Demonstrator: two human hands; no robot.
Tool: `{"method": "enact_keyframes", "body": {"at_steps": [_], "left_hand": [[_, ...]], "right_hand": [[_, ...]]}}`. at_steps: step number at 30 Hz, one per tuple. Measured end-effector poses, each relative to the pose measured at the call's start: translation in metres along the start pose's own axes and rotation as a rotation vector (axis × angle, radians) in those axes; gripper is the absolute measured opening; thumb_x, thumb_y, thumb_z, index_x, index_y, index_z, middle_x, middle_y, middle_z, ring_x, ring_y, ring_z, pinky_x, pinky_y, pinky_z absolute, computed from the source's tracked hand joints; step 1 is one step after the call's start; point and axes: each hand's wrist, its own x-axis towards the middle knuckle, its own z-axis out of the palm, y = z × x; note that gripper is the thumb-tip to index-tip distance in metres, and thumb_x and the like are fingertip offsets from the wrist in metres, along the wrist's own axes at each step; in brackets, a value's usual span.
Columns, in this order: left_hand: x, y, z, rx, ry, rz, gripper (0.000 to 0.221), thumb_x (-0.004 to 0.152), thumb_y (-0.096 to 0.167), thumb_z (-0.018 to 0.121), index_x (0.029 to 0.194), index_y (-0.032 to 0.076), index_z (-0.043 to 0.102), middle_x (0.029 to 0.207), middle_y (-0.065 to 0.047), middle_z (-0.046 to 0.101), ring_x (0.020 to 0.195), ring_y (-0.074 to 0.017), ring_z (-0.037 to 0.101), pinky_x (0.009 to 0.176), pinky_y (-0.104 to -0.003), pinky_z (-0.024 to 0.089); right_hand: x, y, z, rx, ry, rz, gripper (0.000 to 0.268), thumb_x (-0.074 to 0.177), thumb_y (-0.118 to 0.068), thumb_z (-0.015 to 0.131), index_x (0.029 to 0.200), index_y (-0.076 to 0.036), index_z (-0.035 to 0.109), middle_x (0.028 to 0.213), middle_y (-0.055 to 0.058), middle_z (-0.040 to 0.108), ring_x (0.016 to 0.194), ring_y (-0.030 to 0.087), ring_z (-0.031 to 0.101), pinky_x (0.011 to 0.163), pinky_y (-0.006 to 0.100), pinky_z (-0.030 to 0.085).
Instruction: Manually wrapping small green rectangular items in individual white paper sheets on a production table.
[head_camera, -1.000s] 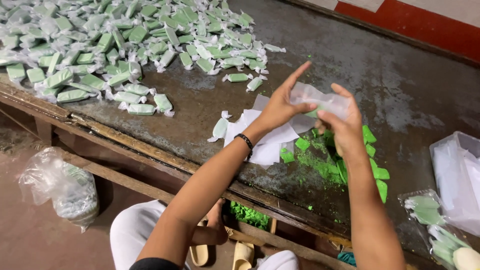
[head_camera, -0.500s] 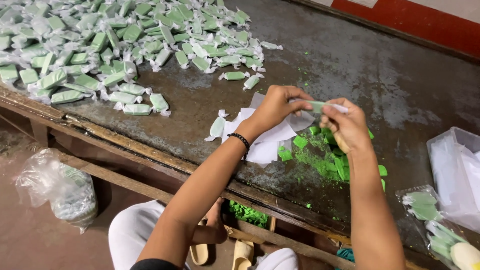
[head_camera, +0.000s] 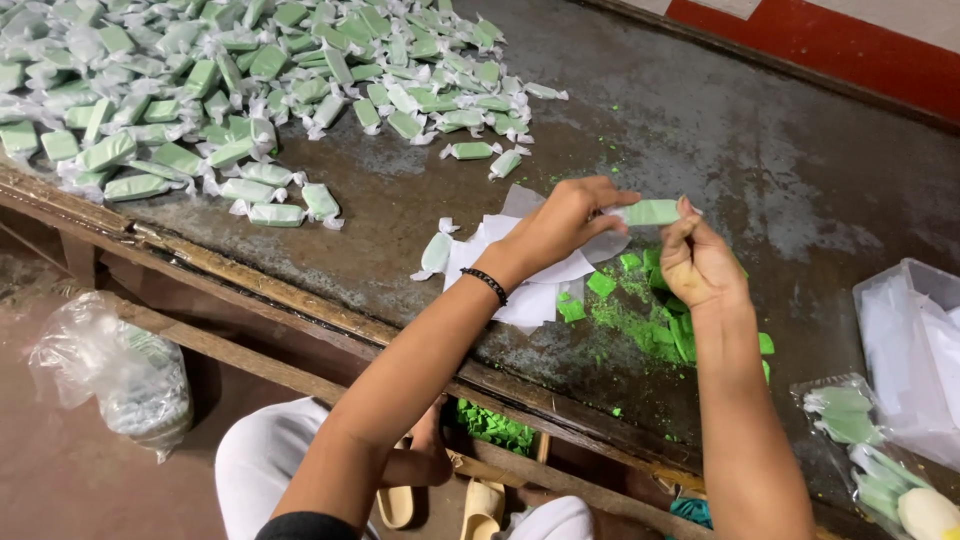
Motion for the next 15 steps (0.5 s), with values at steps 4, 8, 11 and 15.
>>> {"method": "enact_keyframes", "body": {"at_steps": [4, 8, 11, 15], "left_hand": [[0.003, -0.021, 0.024, -0.182, 0.151, -0.405, 0.019, 0.088, 0.034, 0.063, 0.08, 0.018, 0.07, 0.055, 0.003, 0.061, 0.048, -0.0129, 0.059, 0.055, -0.028, 0.047], [-0.007, -0.034, 0.025, -0.739, 0.015, -0.669, 0.023, 0.088, 0.027, 0.064, 0.077, 0.007, 0.059, 0.058, 0.001, 0.054, 0.05, -0.0076, 0.058, 0.041, -0.022, 0.054], [-0.008, -0.026, 0.025, -0.238, -0.007, -0.066, 0.024, 0.078, 0.027, 0.078, 0.075, 0.011, 0.059, 0.077, -0.009, 0.055, 0.081, -0.028, 0.059, 0.075, -0.039, 0.047], [-0.004, 0.01, 0.014, 0.15, -0.188, -0.126, 0.016, 0.083, 0.024, 0.069, 0.086, 0.014, 0.057, 0.082, -0.003, 0.06, 0.081, -0.0275, 0.064, 0.071, -0.04, 0.05]], "right_hand": [[-0.022, 0.015, 0.027, -0.388, -0.042, -0.124, 0.01, 0.093, -0.013, 0.067, 0.084, -0.014, 0.063, 0.076, -0.002, 0.059, 0.058, 0.0, 0.058, 0.056, 0.009, 0.054], [-0.033, 0.018, 0.038, -0.73, -0.072, -0.284, 0.013, 0.094, -0.015, 0.067, 0.086, -0.018, 0.057, 0.074, 0.002, 0.06, 0.055, 0.011, 0.062, 0.05, 0.025, 0.059], [-0.027, 0.017, 0.027, -0.675, -0.013, -0.28, 0.02, 0.088, -0.007, 0.069, 0.084, -0.019, 0.054, 0.072, -0.002, 0.062, 0.047, 0.007, 0.059, 0.043, 0.02, 0.056], [-0.018, 0.021, 0.01, -0.502, 0.136, -0.047, 0.017, 0.086, -0.003, 0.065, 0.08, -0.015, 0.056, 0.069, -0.003, 0.059, 0.053, 0.01, 0.061, 0.05, 0.016, 0.055]]}}
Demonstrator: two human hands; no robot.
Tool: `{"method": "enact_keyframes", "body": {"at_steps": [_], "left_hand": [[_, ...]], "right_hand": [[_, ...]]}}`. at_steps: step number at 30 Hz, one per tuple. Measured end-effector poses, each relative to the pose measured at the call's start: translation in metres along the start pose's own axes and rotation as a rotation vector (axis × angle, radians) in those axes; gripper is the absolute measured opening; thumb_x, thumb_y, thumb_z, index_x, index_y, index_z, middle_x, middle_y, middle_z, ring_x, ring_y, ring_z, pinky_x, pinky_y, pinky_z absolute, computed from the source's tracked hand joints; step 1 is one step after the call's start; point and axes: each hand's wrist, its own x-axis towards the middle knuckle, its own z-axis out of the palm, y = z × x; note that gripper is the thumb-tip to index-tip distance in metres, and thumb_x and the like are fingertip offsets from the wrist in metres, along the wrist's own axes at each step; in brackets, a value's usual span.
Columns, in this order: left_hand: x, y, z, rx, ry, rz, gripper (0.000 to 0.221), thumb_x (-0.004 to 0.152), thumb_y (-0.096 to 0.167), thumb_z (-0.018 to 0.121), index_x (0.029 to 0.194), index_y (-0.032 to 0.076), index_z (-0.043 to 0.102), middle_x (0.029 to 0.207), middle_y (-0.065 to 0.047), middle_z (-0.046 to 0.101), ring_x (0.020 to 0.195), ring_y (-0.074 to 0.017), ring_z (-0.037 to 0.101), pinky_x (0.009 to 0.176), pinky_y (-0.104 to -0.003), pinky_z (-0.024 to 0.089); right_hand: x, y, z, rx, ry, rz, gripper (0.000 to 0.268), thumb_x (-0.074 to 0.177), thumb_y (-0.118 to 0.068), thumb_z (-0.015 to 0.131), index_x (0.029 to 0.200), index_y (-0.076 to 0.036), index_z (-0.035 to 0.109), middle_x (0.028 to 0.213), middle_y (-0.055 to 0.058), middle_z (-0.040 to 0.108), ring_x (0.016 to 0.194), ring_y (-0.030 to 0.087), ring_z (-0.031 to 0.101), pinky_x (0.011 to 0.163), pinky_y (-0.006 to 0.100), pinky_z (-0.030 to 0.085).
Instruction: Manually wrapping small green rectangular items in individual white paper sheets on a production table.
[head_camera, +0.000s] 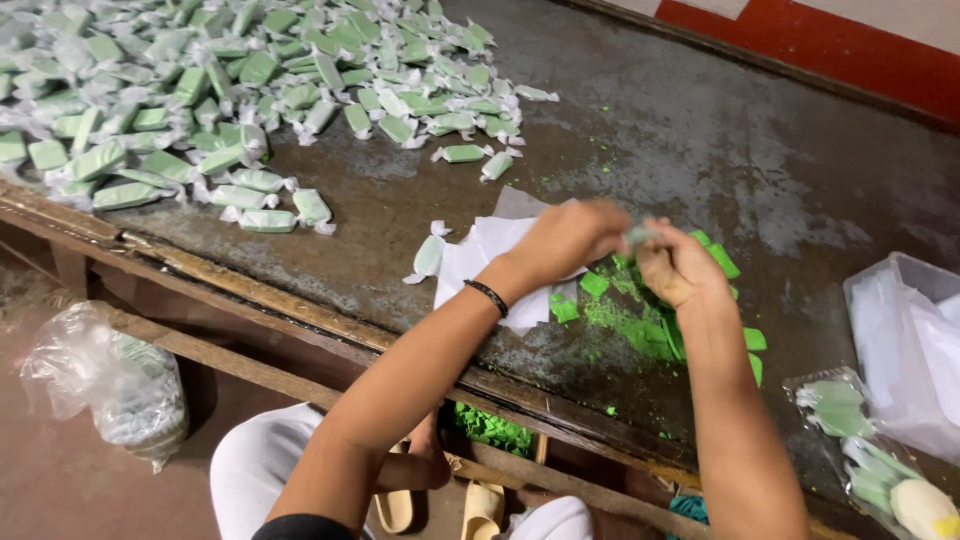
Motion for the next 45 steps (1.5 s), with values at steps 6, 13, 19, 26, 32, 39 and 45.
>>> {"method": "enact_keyframes", "body": {"at_steps": [6, 13, 19, 26, 32, 39, 45], "left_hand": [[-0.007, -0.026, -0.041, 0.066, 0.434, -0.457, 0.026, 0.094, 0.018, 0.05, 0.119, 0.01, 0.049, 0.099, -0.009, 0.07, 0.093, -0.0306, 0.068, 0.081, -0.046, 0.053], [-0.07, 0.02, -0.066, 0.244, 0.452, -0.522, 0.034, 0.095, 0.027, 0.057, 0.123, 0.008, 0.057, 0.117, -0.014, 0.06, 0.105, -0.04, 0.06, 0.084, -0.053, 0.051], [-0.167, 0.039, -0.063, 0.212, 0.547, -0.574, 0.019, 0.092, 0.016, 0.06, 0.109, 0.009, 0.065, 0.1, -0.009, 0.064, 0.093, -0.0311, 0.066, 0.075, -0.039, 0.056], [-0.165, 0.04, -0.064, 0.056, 0.579, -0.515, 0.013, 0.094, 0.013, 0.057, 0.1, 0.007, 0.067, 0.095, -0.009, 0.064, 0.088, -0.0284, 0.068, 0.067, -0.033, 0.059], [-0.163, 0.038, -0.063, 0.041, 0.619, -0.503, 0.015, 0.096, 0.011, 0.055, 0.096, 0.002, 0.066, 0.089, -0.013, 0.064, 0.087, -0.0307, 0.068, 0.065, -0.034, 0.058], [-0.164, 0.038, -0.063, 0.033, 0.589, -0.505, 0.015, 0.095, 0.012, 0.054, 0.096, 0.005, 0.067, 0.086, -0.013, 0.065, 0.086, -0.0296, 0.068, 0.065, -0.034, 0.057], [-0.161, 0.049, -0.068, 0.074, 0.571, -0.425, 0.016, 0.094, 0.01, 0.052, 0.092, -0.001, 0.064, 0.088, -0.014, 0.066, 0.077, -0.0257, 0.062, 0.067, -0.035, 0.046]], "right_hand": [[0.006, 0.022, -0.005, -1.236, -0.006, -0.585, 0.019, 0.091, -0.01, 0.059, 0.109, -0.005, 0.058, 0.098, 0.014, 0.065, 0.082, 0.026, 0.062, 0.074, 0.038, 0.049], [-0.003, 0.025, 0.007, -1.916, 0.04, -0.481, 0.029, 0.082, -0.016, 0.066, 0.11, -0.024, 0.064, 0.111, 0.013, 0.055, 0.105, 0.039, 0.062, 0.089, 0.048, 0.05], [-0.047, 0.031, 0.049, -1.934, -0.288, -0.258, 0.026, 0.078, -0.017, 0.068, 0.104, -0.015, 0.065, 0.118, 0.023, 0.052, 0.115, 0.043, 0.056, 0.098, 0.049, 0.046], [-0.098, 0.009, 0.089, -1.109, -0.257, -0.008, 0.031, 0.086, 0.0, 0.053, 0.115, 0.01, 0.056, 0.1, 0.013, 0.042, 0.065, 0.022, 0.06, 0.054, 0.034, 0.059], [-0.088, 0.049, 0.073, -1.725, -0.474, -0.303, 0.035, 0.076, -0.015, 0.07, 0.11, -0.01, 0.063, 0.11, 0.02, 0.06, 0.107, 0.041, 0.058, 0.09, 0.05, 0.045], [-0.147, 0.023, 0.062, -1.453, -0.391, -0.412, 0.015, 0.084, -0.001, 0.064, 0.098, -0.003, 0.067, 0.089, 0.015, 0.066, 0.064, 0.02, 0.064, 0.077, 0.037, 0.047], [-0.271, 0.095, 0.074, -1.07, -1.433, 0.118, 0.013, 0.085, -0.026, 0.064, 0.088, -0.013, 0.063, 0.092, 0.006, 0.063, 0.086, 0.02, 0.06, 0.077, 0.032, 0.046]]}}
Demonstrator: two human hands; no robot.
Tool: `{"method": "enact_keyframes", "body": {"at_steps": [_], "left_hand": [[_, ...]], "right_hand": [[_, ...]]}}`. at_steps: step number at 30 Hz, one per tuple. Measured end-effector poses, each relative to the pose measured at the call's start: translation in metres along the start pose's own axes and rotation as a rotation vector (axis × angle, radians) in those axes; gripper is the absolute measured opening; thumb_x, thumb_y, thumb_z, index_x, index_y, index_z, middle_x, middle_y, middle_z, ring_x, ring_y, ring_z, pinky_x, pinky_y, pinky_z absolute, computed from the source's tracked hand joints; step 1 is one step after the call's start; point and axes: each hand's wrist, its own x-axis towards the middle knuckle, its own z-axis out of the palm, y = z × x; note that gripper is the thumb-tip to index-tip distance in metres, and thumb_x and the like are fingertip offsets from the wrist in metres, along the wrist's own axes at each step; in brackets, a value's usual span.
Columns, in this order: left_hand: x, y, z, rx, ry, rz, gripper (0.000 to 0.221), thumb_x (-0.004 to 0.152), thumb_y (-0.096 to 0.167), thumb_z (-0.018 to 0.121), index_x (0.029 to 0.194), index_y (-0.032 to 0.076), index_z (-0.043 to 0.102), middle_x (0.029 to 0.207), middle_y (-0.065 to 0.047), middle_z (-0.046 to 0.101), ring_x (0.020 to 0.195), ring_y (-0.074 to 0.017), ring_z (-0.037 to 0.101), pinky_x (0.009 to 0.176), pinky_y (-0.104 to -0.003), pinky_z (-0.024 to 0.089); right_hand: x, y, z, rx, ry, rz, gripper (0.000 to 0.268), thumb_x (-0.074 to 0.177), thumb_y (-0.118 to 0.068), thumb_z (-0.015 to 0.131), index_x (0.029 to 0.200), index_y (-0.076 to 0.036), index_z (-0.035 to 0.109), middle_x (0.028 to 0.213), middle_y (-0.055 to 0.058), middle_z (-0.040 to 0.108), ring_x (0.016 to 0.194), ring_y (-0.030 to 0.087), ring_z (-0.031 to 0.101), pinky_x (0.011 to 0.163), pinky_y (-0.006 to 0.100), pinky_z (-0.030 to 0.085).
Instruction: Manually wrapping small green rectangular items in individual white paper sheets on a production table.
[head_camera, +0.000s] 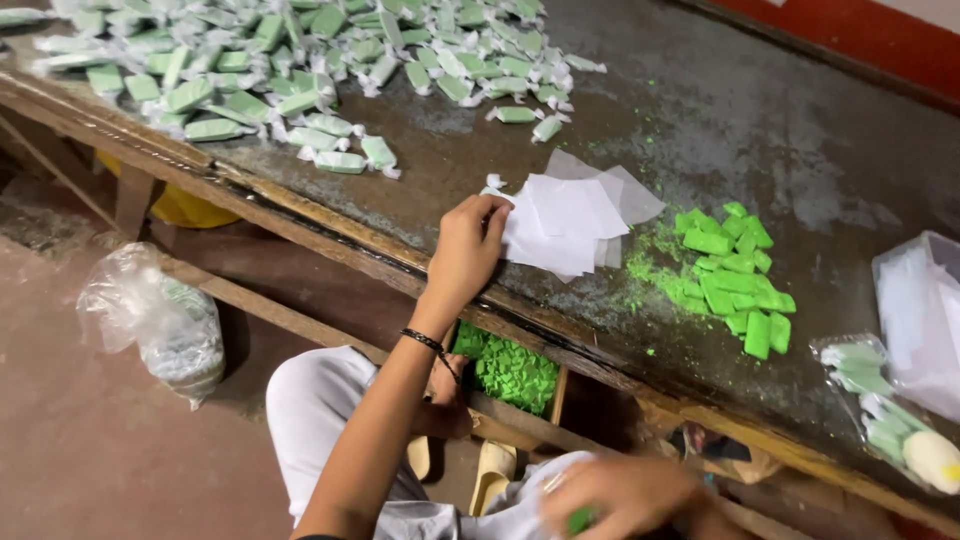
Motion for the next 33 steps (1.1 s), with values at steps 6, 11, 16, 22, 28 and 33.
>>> {"method": "enact_keyframes", "body": {"at_steps": [6, 11, 16, 22, 28, 33], "left_hand": [[0.0, -0.008, 0.003, 0.001, 0.012, 0.073, 0.013, 0.093, 0.009, 0.054, 0.09, 0.001, 0.065, 0.088, -0.011, 0.068, 0.079, -0.0256, 0.064, 0.072, -0.035, 0.046], [0.001, -0.003, 0.001, -0.002, 0.008, 0.071, 0.014, 0.095, 0.01, 0.052, 0.091, 0.002, 0.063, 0.087, -0.011, 0.066, 0.078, -0.0248, 0.063, 0.068, -0.034, 0.044], [0.001, 0.008, -0.003, -0.005, -0.052, -0.148, 0.016, 0.096, 0.013, 0.054, 0.097, 0.005, 0.068, 0.084, -0.016, 0.068, 0.086, -0.0316, 0.068, 0.07, -0.037, 0.055], [0.002, 0.008, -0.001, 0.076, -0.043, -0.122, 0.017, 0.096, 0.013, 0.056, 0.094, 0.002, 0.068, 0.081, -0.018, 0.067, 0.084, -0.0351, 0.067, 0.067, -0.041, 0.055], [-0.002, 0.011, -0.003, 0.057, -0.038, -0.163, 0.015, 0.095, 0.013, 0.056, 0.097, 0.006, 0.069, 0.084, -0.013, 0.07, 0.086, -0.0296, 0.068, 0.07, -0.036, 0.056], [-0.003, 0.015, -0.005, 0.039, 0.015, -0.108, 0.015, 0.095, 0.01, 0.056, 0.096, 0.005, 0.071, 0.08, -0.013, 0.071, 0.079, -0.0293, 0.07, 0.069, -0.036, 0.056]], "right_hand": [[0.026, 0.184, 0.049, -0.468, 0.251, 1.125, 0.057, 0.081, -0.049, 0.056, 0.134, -0.032, 0.045, 0.123, 0.013, 0.032, 0.085, 0.03, 0.057, 0.079, 0.045, 0.041], [0.024, 0.095, 0.017, -0.426, 0.055, 0.593, 0.068, 0.092, -0.022, 0.058, 0.15, -0.028, 0.022, 0.156, 0.011, 0.016, 0.118, 0.029, 0.052, 0.094, 0.03, 0.042], [-0.027, -0.012, -0.08, -0.361, 0.439, 0.213, 0.028, 0.086, -0.026, 0.065, 0.111, -0.014, 0.073, 0.115, 0.011, 0.07, 0.105, 0.03, 0.065, 0.087, 0.043, 0.052], [-0.085, 0.157, -0.262, -1.096, 0.947, 0.949, 0.07, 0.08, -0.008, 0.054, 0.147, -0.017, 0.037, 0.144, 0.014, 0.044, 0.128, 0.031, 0.048, 0.096, 0.049, 0.047], [-0.062, 0.164, -0.246, -1.144, 0.907, 0.917, 0.03, 0.088, -0.035, 0.062, 0.118, -0.033, 0.061, 0.122, 0.001, 0.059, 0.115, 0.028, 0.057, 0.099, 0.052, 0.037], [-0.063, 0.11, -0.24, -0.694, 1.088, 0.531, 0.02, 0.076, -0.024, 0.077, 0.093, -0.019, 0.068, 0.107, 0.006, 0.065, 0.107, 0.03, 0.059, 0.095, 0.047, 0.042]]}}
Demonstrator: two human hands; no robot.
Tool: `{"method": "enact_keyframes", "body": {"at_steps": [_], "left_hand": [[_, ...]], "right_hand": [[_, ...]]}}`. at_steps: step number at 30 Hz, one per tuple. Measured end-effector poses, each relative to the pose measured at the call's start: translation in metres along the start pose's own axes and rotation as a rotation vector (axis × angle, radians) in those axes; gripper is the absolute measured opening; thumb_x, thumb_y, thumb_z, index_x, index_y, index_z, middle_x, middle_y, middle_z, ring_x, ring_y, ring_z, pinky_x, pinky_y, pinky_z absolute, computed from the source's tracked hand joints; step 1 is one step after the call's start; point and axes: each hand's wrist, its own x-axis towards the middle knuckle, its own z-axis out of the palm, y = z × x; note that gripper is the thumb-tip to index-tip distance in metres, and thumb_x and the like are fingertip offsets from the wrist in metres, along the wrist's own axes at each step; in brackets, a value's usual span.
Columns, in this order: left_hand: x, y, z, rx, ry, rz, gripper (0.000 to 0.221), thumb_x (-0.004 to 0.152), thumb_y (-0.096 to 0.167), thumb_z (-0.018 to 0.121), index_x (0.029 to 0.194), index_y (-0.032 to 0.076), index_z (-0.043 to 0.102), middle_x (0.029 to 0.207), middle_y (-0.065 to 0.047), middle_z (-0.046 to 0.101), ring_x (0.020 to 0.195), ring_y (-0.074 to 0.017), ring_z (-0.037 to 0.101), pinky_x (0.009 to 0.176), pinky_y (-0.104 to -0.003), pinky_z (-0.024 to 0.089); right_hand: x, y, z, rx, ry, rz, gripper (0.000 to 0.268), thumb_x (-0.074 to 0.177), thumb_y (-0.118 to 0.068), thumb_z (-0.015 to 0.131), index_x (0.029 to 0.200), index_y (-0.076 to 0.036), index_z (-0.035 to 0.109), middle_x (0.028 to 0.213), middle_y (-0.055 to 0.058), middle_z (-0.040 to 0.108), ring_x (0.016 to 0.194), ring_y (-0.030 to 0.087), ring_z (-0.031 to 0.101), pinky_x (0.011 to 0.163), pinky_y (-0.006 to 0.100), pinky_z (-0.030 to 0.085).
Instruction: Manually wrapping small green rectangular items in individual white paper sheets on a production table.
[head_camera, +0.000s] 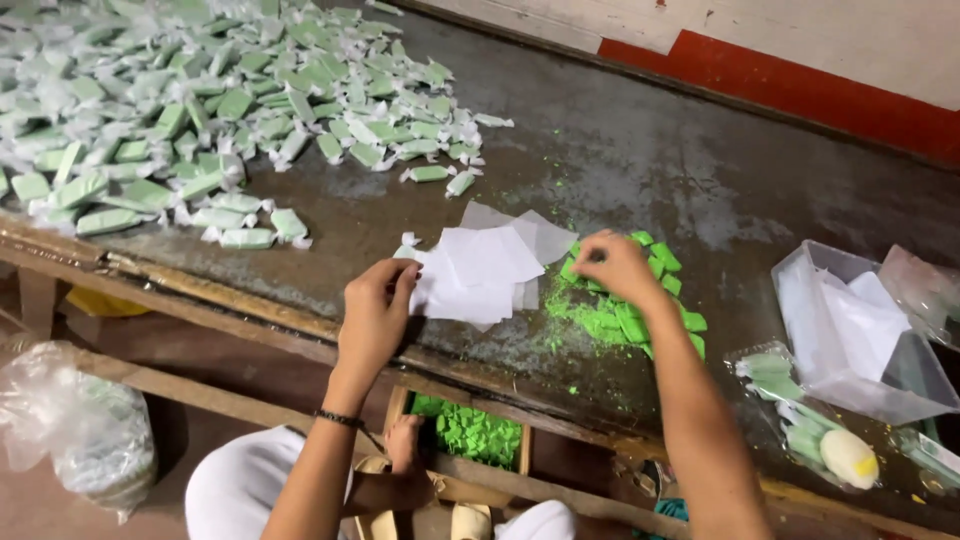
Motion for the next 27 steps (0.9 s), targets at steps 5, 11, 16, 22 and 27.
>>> {"method": "enact_keyframes", "body": {"at_steps": [5, 11, 16, 22, 27], "left_hand": [[-0.003, 0.0, 0.0, -0.028, 0.032, 0.029, 0.014, 0.095, 0.01, 0.057, 0.096, 0.007, 0.07, 0.078, -0.013, 0.071, 0.078, -0.0283, 0.07, 0.071, -0.038, 0.056], [-0.002, 0.002, 0.001, -0.026, 0.04, 0.035, 0.012, 0.094, 0.007, 0.058, 0.095, 0.005, 0.07, 0.074, -0.017, 0.07, 0.072, -0.0313, 0.07, 0.069, -0.04, 0.054], [-0.005, 0.006, 0.002, -0.023, 0.1, 0.039, 0.014, 0.096, 0.004, 0.056, 0.095, 0.003, 0.07, 0.074, -0.017, 0.07, 0.071, -0.0284, 0.069, 0.068, -0.038, 0.054], [-0.006, 0.006, 0.002, -0.005, 0.092, 0.07, 0.013, 0.097, 0.003, 0.057, 0.096, 0.002, 0.07, 0.074, -0.017, 0.069, 0.072, -0.0282, 0.069, 0.069, -0.038, 0.053], [-0.007, 0.006, 0.002, -0.028, 0.09, 0.048, 0.014, 0.098, 0.004, 0.056, 0.096, 0.003, 0.07, 0.074, -0.015, 0.069, 0.071, -0.0255, 0.069, 0.069, -0.037, 0.053]], "right_hand": [[0.033, 0.076, -0.023, 0.137, 0.366, 0.095, 0.005, 0.082, -0.017, 0.072, 0.086, -0.019, 0.073, 0.095, 0.006, 0.068, 0.099, 0.028, 0.063, 0.093, 0.039, 0.046], [0.04, 0.137, 0.012, -0.284, 0.183, 0.176, 0.031, 0.083, -0.006, 0.067, 0.105, -0.027, 0.073, 0.109, 0.009, 0.068, 0.109, 0.033, 0.062, 0.095, 0.045, 0.049], [0.031, 0.036, -0.01, -0.191, 0.211, -0.027, 0.032, 0.085, -0.012, 0.068, 0.116, -0.018, 0.068, 0.108, 0.012, 0.066, 0.106, 0.033, 0.062, 0.094, 0.045, 0.046], [0.026, 0.013, 0.044, -0.252, 0.04, -0.09, 0.025, 0.08, 0.0, 0.059, 0.102, -0.011, 0.056, 0.106, 0.016, 0.059, 0.104, 0.037, 0.061, 0.09, 0.047, 0.05], [0.014, -0.003, 0.001, 0.235, 0.07, -0.014, 0.042, 0.087, 0.01, 0.05, 0.126, -0.004, 0.046, 0.108, 0.02, 0.057, 0.088, 0.027, 0.059, 0.078, 0.038, 0.05]]}}
